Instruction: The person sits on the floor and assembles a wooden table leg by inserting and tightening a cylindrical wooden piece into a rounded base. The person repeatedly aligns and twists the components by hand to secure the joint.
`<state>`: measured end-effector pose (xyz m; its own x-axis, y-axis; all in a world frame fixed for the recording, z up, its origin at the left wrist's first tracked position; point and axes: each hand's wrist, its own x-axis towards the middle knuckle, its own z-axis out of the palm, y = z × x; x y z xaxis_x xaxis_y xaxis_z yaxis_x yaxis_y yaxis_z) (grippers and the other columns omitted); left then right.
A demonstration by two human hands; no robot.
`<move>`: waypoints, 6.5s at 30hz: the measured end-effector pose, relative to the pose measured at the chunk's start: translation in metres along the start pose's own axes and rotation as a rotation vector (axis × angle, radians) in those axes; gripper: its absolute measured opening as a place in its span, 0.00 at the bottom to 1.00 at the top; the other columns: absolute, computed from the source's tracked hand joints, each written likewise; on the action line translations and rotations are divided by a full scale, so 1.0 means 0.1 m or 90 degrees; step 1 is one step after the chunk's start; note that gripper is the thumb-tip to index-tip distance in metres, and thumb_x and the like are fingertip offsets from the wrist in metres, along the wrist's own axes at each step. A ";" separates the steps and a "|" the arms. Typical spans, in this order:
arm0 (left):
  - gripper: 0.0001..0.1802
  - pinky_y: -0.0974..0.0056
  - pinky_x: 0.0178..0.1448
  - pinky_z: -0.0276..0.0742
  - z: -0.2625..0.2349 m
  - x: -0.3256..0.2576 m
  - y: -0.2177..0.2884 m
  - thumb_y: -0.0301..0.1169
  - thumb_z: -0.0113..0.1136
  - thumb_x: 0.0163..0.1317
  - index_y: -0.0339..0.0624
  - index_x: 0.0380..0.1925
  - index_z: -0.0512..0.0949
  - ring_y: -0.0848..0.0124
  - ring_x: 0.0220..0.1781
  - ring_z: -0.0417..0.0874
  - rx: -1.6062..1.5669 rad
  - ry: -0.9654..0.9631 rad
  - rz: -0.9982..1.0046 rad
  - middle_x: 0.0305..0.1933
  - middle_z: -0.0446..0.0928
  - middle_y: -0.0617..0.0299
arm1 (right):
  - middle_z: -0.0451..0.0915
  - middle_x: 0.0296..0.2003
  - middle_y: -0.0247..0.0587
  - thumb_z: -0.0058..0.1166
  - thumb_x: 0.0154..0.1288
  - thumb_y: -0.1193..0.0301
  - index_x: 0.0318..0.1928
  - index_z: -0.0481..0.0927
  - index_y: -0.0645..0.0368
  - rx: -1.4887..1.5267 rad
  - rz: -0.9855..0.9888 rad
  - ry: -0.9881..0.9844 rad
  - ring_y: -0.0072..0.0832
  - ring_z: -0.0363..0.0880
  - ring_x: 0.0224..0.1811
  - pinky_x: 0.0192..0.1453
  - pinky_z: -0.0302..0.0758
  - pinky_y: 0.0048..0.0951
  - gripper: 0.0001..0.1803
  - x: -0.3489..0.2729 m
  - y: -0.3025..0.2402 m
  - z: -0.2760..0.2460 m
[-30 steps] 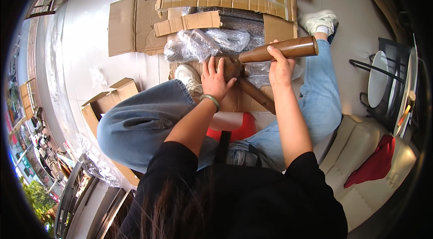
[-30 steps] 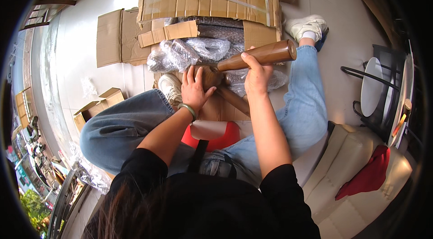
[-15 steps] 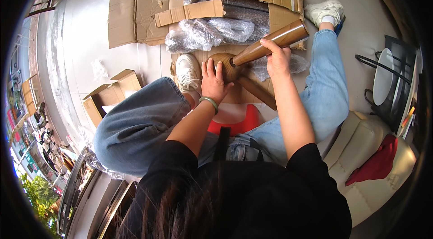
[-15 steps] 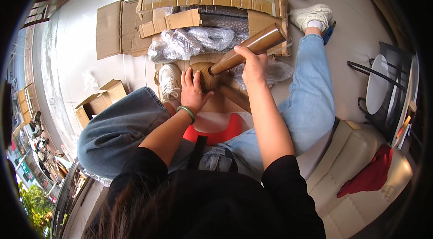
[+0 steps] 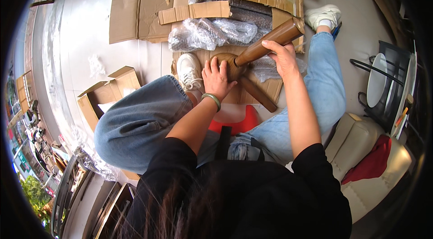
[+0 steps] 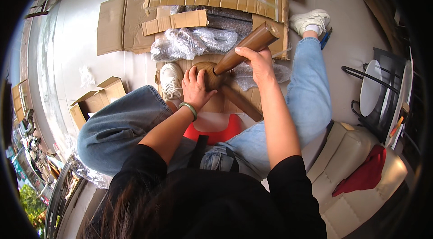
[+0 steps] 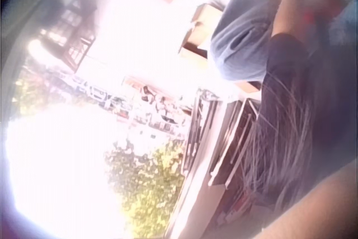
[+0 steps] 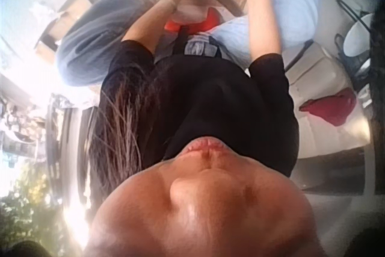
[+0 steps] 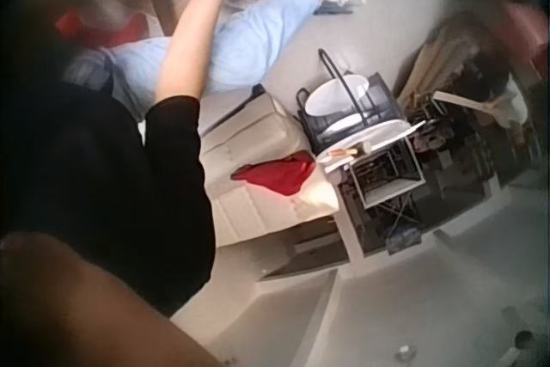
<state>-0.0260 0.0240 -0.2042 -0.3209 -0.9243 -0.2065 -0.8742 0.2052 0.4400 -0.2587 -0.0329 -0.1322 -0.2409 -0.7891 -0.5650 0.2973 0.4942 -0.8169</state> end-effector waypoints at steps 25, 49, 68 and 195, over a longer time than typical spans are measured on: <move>0.30 0.48 0.56 0.73 0.17 0.76 0.20 0.35 0.72 0.53 0.38 0.52 0.67 0.43 0.53 0.77 -0.287 -0.179 0.173 0.48 0.77 0.42 | 0.77 0.42 0.31 0.67 0.49 0.84 0.56 0.74 0.61 -0.505 0.035 -0.280 0.20 0.75 0.44 0.50 0.76 0.23 0.30 0.25 -1.23 -0.82; 0.35 0.50 0.62 0.72 0.14 0.76 0.01 0.35 0.72 0.50 0.39 0.57 0.68 0.45 0.58 0.75 -0.281 -0.140 0.223 0.50 0.77 0.46 | 0.72 0.42 0.29 0.63 0.38 0.87 0.45 0.76 0.57 -0.655 -0.241 -0.382 0.24 0.70 0.44 0.50 0.71 0.25 0.28 0.20 -1.29 -0.50; 0.46 0.53 0.66 0.67 -0.03 0.65 -0.35 0.60 0.74 0.40 0.45 0.56 0.75 0.54 0.60 0.75 -0.103 -0.157 0.113 0.54 0.78 0.54 | 0.77 0.34 0.33 0.70 0.49 0.72 0.50 0.77 0.57 -0.666 -0.096 -0.385 0.24 0.75 0.39 0.43 0.73 0.26 0.26 0.16 -1.34 -0.47; 0.29 0.51 0.49 0.77 -0.17 0.93 1.03 0.30 0.72 0.37 0.40 0.44 0.74 0.53 0.42 0.82 -0.314 0.034 0.141 0.36 0.79 0.51 | 0.86 0.32 0.47 0.70 0.35 0.76 0.35 0.82 0.59 -1.419 0.112 -0.567 0.41 0.87 0.38 0.44 0.83 0.44 0.20 0.38 -1.25 0.36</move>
<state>-0.1397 -0.0461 -0.1628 -0.4470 -0.8942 -0.0231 -0.5089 0.2330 0.8287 -0.2714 -0.1380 -0.0474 0.1311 -0.3211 -0.9379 -0.8986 -0.4381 0.0244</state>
